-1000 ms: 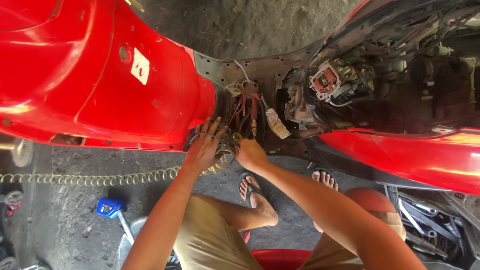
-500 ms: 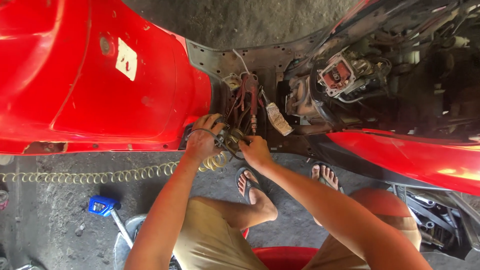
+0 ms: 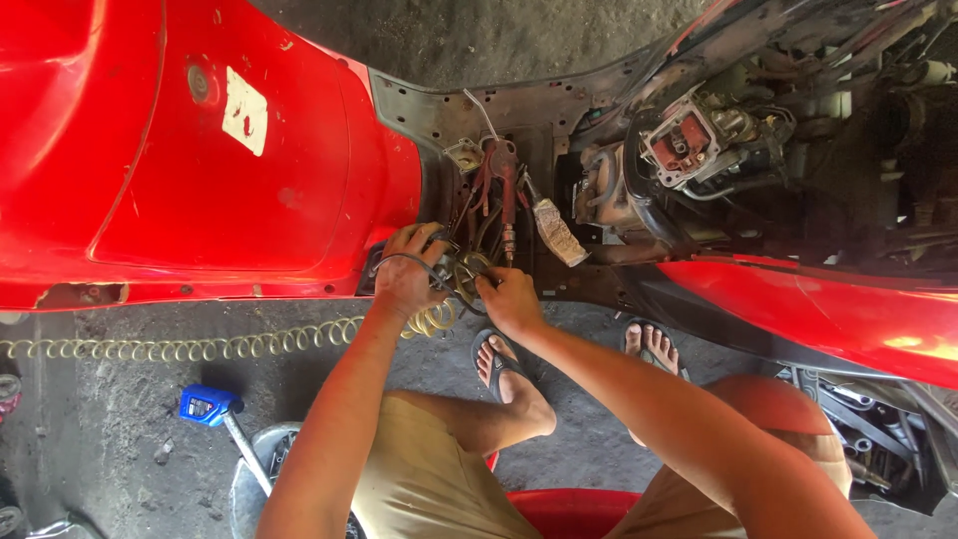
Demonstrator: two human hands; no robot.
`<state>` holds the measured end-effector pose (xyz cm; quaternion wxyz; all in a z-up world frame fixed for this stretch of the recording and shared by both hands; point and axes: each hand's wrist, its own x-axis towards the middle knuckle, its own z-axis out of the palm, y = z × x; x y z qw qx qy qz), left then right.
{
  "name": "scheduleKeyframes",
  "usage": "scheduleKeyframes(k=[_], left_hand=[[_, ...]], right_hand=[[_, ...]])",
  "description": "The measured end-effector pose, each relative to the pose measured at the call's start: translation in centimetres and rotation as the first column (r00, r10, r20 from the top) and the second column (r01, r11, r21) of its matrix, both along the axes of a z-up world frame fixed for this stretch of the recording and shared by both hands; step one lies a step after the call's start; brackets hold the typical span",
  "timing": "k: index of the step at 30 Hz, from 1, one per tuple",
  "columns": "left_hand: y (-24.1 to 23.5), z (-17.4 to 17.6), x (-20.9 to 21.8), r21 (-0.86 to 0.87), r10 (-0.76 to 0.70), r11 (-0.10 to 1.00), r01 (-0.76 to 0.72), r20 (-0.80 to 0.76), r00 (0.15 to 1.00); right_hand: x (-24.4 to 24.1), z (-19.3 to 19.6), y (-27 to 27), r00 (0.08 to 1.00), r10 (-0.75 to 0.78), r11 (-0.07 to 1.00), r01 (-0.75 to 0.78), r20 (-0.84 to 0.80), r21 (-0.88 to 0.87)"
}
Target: The person holds a scooter carburetor and uses a screwdriver to adjust internal components. They then attach a fuel hose to the carburetor and continue to manipulate the assembly with the screwdriver.
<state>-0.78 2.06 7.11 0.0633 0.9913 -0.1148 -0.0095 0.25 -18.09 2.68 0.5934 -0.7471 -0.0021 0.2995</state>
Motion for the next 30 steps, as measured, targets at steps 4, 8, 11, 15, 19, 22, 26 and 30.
scheduleKeyframes(k=[4, 8, 11, 15, 19, 22, 26, 30], left_hand=[[0.0, -0.1, 0.0, 0.003, -0.004, 1.000, 0.004, 0.000, 1.000], [0.0, -0.1, 0.0, 0.009, 0.008, 1.000, -0.008, 0.010, 1.000], [0.0, -0.3, 0.0, 0.016, 0.005, 1.000, -0.006, 0.013, 1.000], [0.4, -0.7, -0.2, 0.039, -0.004, 0.999, 0.004, -0.005, 1.000], [0.1, -0.4, -0.1, 0.074, 0.023, 0.997, -0.020, -0.048, 0.999], [0.0, -0.4, -0.1, 0.065, 0.025, 0.998, -0.023, -0.042, 0.999], [-0.2, -0.3, 0.0, 0.080, 0.056, 0.996, -0.050, -0.072, 0.996], [-0.1, -0.5, 0.0, 0.062, 0.041, 0.997, -0.038, -0.038, 0.998]], right_hand=[[0.1, -0.4, 0.0, 1.000, 0.008, 1.000, -0.008, -0.002, 0.010], [-0.3, -1.5, 0.2, 0.999, -0.011, 0.999, 0.010, 0.036, 0.036], [-0.2, -0.1, -0.1, 1.000, 0.001, 1.000, -0.001, 0.002, 0.017], [-0.2, 0.6, -0.2, 0.999, 0.026, 1.000, -0.027, -0.021, -0.015], [-0.4, -0.5, 0.1, 0.998, -0.007, 0.999, 0.005, 0.055, 0.032], [-0.1, 0.3, -0.2, 1.000, 0.023, 1.000, -0.023, -0.011, 0.019], [-0.1, 0.1, 0.0, 0.998, 0.041, 0.998, -0.038, -0.056, 0.056], [-0.1, 0.3, 0.0, 0.998, 0.028, 0.998, -0.024, -0.059, 0.055]])
